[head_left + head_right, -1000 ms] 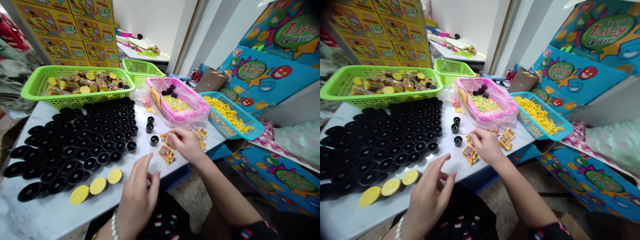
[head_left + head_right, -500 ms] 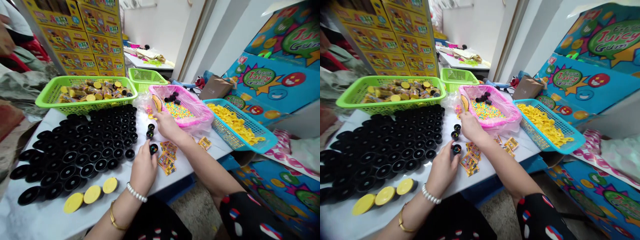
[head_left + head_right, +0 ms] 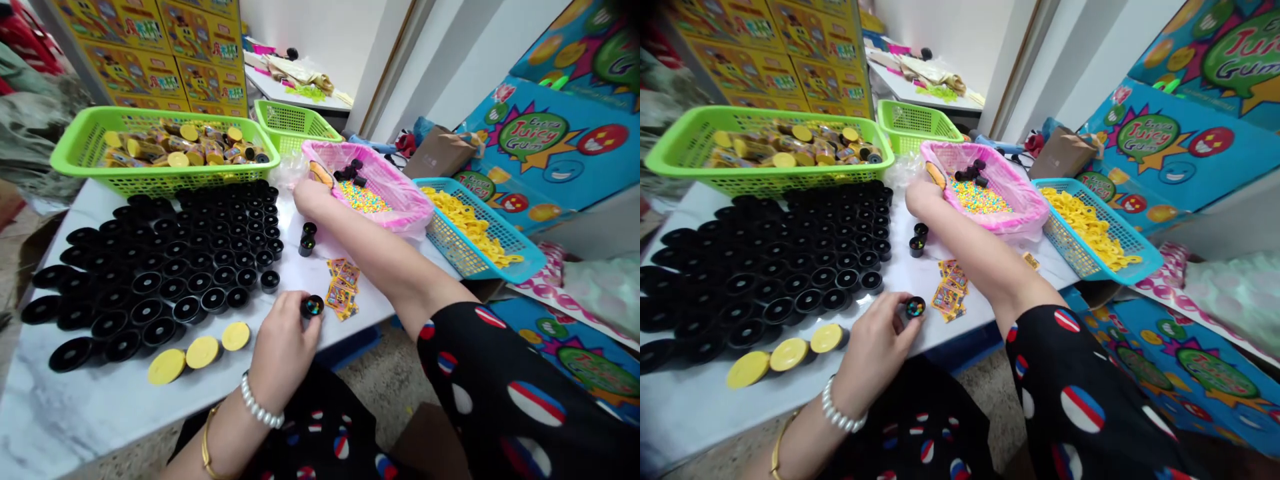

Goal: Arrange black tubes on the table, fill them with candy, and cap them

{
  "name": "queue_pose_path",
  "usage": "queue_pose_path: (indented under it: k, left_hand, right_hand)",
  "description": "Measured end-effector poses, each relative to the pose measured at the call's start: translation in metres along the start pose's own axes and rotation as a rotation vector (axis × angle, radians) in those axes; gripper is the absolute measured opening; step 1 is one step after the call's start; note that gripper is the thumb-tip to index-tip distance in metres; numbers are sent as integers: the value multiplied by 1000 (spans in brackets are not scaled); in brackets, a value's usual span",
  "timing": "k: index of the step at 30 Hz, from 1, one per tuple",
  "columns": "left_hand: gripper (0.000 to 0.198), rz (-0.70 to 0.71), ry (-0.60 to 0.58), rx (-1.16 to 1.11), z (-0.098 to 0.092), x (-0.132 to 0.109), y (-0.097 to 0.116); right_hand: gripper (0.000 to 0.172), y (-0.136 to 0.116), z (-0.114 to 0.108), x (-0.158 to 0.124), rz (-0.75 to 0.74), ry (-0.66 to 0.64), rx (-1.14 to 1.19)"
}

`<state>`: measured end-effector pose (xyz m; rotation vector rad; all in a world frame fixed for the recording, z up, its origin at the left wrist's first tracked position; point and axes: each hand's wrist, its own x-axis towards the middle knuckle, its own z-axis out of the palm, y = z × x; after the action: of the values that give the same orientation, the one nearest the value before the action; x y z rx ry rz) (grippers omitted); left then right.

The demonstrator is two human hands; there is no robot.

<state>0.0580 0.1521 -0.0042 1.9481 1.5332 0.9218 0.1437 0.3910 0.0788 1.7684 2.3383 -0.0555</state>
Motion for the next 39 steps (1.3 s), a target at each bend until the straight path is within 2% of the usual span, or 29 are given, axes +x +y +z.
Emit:
queue_pose_path:
  k: [2, 4, 5, 6, 8, 9, 11, 13, 15, 20, 23, 28, 32, 35, 39]
  left_hand:
    - [20, 16, 16, -18, -7, -8, -2]
    - [20, 29, 48, -43, -11, -15, -5]
    - [21, 32, 63, -57, -12, -17, -6]
    - [22, 31, 73, -70, -13, -19, -7]
    - [25, 27, 66, -89, -12, -21, -9]
    - [26, 24, 53, -94, -11, -21, -9]
    - [29, 23, 27, -97, -9, -21, -10]
    - [29, 33, 25, -92, -8, -21, -10]
    - [29, 46, 41, -86, -8, -21, -10]
    - [23, 43, 56, -89, -9, -21, -9]
    - [22, 28, 54, -83, -10, -21, -7]
    - [17, 0, 9, -23, -11, -20, -5]
    - [17, -28, -24, -11, -13, -17, -4]
    - [18, -32, -82, -77, -16, -16, -1]
    - [22, -123, -190, -260, -21, -17, 4]
  right_hand:
    - [26, -1, -10, -25, -23, 80, 15]
    - [29, 1, -14, -65, -125, 143, 103]
    - [31, 4, -11, -90, -235, 196, 308]
    - [30, 7, -6, -116, -302, 183, 523]
    - [27, 12, 14, -164, -311, 54, 945]
    - [31, 13, 28, -183, -242, -41, 1137]
    - [41, 14, 57, -207, -106, -207, 1350]
    - [43, 11, 80, -214, 0, -212, 1437]
    - [40, 9, 92, -212, 31, -162, 1484]
    - [35, 9, 87, -208, 74, -226, 1634]
    - [33, 7, 88, -211, 74, -246, 1597]
    - [30, -5, 99, -214, 110, -197, 1570]
    - [27, -12, 99, -215, 150, -126, 1537]
    - [27, -12, 98, -216, 138, -106, 1507]
    - [29, -10, 98, -216, 123, -111, 1487]
